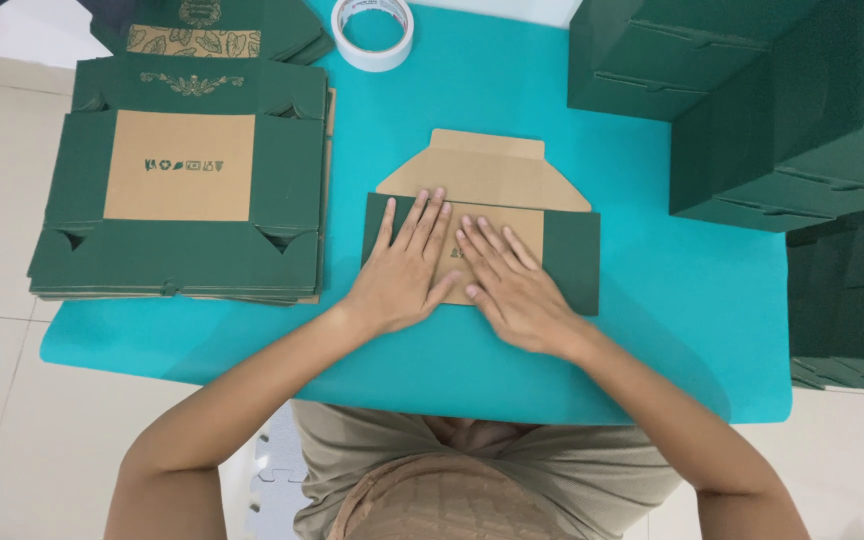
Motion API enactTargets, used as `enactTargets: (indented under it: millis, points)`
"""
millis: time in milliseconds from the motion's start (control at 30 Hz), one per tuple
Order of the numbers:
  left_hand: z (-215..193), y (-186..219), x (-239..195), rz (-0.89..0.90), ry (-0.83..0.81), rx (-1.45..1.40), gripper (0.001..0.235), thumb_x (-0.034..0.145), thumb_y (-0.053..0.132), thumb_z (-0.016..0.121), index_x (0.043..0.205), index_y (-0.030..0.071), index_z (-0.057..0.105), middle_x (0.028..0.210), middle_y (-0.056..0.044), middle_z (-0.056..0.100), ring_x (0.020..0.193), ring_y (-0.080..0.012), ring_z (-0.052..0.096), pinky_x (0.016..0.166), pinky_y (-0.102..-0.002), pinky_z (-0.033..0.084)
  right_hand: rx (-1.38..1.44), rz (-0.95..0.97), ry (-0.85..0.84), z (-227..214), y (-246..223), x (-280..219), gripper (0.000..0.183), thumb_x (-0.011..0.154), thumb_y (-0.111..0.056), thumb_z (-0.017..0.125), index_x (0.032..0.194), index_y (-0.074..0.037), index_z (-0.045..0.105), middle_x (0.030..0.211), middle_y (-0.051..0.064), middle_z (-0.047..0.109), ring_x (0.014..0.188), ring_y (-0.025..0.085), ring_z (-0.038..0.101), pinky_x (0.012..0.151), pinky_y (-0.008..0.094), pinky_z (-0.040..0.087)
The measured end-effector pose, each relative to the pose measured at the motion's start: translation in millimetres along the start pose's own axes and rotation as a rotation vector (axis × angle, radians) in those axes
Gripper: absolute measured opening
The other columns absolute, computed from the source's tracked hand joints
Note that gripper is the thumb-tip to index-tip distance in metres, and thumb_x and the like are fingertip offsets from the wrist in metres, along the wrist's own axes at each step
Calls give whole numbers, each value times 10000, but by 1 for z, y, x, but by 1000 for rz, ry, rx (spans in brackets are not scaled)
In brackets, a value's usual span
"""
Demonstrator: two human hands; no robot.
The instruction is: Assembling a small decorative cardboard box by folding along pre-scored lines and tucking in the tabs.
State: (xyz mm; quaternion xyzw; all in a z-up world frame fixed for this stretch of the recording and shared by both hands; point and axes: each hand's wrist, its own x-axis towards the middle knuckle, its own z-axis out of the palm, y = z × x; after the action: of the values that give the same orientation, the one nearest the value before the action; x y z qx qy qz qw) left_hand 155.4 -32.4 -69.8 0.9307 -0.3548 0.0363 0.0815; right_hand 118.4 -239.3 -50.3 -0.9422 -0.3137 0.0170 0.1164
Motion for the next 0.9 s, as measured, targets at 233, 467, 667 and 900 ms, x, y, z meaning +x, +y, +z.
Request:
enactTargets:
  millis: [233, 467, 667, 900]
  points:
    - [-5, 0, -3, 54, 4, -20, 1086, 860, 848, 246, 1572, 32, 169, 1638, -212, 105, 1520, -374, 93, 1197, -621, 9, -57, 170, 39, -9, 51, -6, 576, 1056, -395, 219, 1593, -187, 223, 1635, 34, 246, 1498, 255, 209, 1210, 465, 71]
    - [13, 13, 1, 79, 65, 223, 643, 1038, 491, 296, 1515, 65, 359, 1551, -140, 353, 1451, -287, 297, 1199, -538, 117, -426, 336, 257, 6, 39, -49, 524, 993, -431, 423, 1489, -272, 485, 1162, -1, 486, 1037, 218, 492, 849, 388, 408]
    - [14, 21, 33, 39, 6, 220, 535, 1055, 315, 350, 1525, 59, 340, 1561, -137, 352, 1419, -313, 349, 1182, -535, 141, -462, 478, 273, 9, -28, -64, 581, 924, -493, 550, 1377, -132, 599, 928, 51, 477, 868, 246, 522, 679, 348, 484]
    - [-3, 33, 34, -4, -105, 45, 593, 1060, 336, 262, 1560, 18, 228, 1633, -159, 200, 1497, -364, 198, 1181, -615, 82, -368, 596, 303, 15, -77, -55, 583, 936, -489, 565, 1309, -45, 627, 921, 46, 459, 788, 192, 515, 603, 265, 473]
